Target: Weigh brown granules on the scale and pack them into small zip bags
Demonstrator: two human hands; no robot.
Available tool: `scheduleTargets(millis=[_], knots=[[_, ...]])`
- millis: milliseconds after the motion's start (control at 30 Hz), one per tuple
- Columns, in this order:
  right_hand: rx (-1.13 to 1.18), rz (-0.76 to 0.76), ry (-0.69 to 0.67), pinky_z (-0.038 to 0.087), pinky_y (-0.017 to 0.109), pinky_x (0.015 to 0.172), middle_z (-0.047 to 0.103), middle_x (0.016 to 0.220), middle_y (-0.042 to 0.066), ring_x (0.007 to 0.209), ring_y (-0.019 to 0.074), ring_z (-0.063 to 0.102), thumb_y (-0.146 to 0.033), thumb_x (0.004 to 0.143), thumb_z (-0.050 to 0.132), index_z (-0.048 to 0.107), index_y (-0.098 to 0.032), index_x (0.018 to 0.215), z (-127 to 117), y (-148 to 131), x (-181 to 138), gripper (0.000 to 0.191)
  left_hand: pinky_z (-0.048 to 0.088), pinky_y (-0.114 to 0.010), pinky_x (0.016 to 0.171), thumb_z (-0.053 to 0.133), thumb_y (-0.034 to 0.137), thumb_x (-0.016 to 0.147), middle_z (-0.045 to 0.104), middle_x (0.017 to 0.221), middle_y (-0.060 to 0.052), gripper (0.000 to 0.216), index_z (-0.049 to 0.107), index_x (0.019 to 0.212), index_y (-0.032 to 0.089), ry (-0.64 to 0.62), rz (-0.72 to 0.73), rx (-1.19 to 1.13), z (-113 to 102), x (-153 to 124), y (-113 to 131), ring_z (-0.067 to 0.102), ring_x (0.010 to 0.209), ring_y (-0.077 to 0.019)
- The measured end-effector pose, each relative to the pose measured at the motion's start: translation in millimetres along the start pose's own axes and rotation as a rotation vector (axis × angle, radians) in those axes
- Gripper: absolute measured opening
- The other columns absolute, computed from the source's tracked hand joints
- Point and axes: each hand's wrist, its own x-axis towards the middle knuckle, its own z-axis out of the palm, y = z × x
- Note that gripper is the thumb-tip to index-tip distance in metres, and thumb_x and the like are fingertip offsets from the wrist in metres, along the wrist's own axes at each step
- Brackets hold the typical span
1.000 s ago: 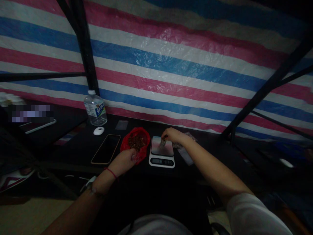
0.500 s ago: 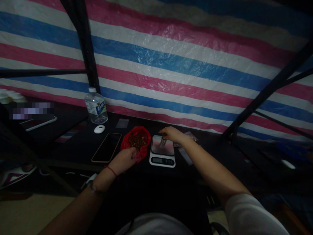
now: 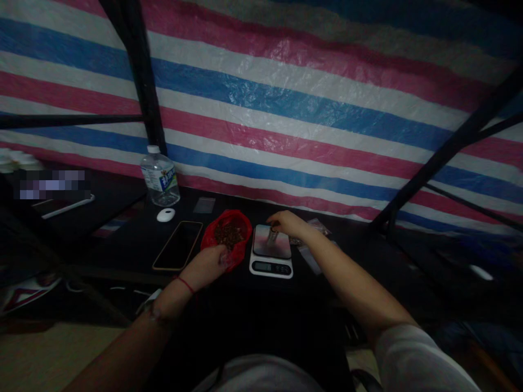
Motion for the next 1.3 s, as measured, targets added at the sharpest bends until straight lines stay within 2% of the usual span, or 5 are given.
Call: scheduleTargets(millis=[200,333,667,1100,1300], knots=[[0.049,0.004,0.111,0.048,0.027,0.082,0.07,0.104,0.007,0.091,0.0192,0.065,-0.013,0.073,0.065,0.069,-0.017,0.104,-2.0,5.6,-2.8,0.031,0.036,-0.024,0.059,0.05,0.025,0.081,0.065,0.074,-0.004,0.01,0.057,0.077,0.019,0.011,-0.002,0.005,-2.8,-0.9,2.6,0.059,0.066,-0.0157],[0.058,0.046,0.152,0.047,0.025,0.071,0.071,0.089,0.005,0.077,0.0162,0.064,-0.011,0.071,0.066,0.071,-0.017,0.093,-8.5,1.5,-0.9,0.024,0.035,-0.024,0.058,0.05,0.024,0.081,0.064,0.073,-0.004,0.01,0.057,0.078,0.019,0.008,-0.011,0.007,-3.3,-1.3,1.8,0.059,0.065,-0.0156],[0.24,-0.149,0.154,0.041,0.021,0.064,0.067,0.077,0.0,0.069,0.0116,0.06,-0.015,0.072,0.068,0.071,-0.017,0.086,12.6,-81.1,41.5,0.014,0.034,-0.025,0.059,0.052,0.024,0.078,0.062,0.073,-0.003,0.007,0.055,0.073,0.019,0.077,0.019,0.002,-3.3,0.0,0.2,0.057,0.066,-0.0162],[0.205,-0.204,0.119,0.044,0.024,0.077,0.071,0.093,0.004,0.085,0.0148,0.064,-0.013,0.08,0.06,0.07,-0.016,0.093,51.4,-110.0,81.4,0.016,0.038,-0.025,0.063,0.054,0.02,0.076,0.066,0.079,-0.005,0.008,0.059,0.082,0.018,0.108,-0.013,-0.075,-0.3,3.0,-3.6,0.061,0.072,-0.0171],[0.247,-0.256,0.281,0.043,0.029,0.091,0.069,0.103,0.006,0.1,0.0153,0.06,-0.011,0.086,0.049,0.069,-0.018,0.099,30.9,-102.2,54.8,0.024,0.04,-0.025,0.062,0.054,0.018,0.073,0.063,0.073,-0.002,0.006,0.057,0.077,0.019,0.188,0.006,-0.182,-8.8,-4.5,13.0,0.058,0.067,-0.0156]])
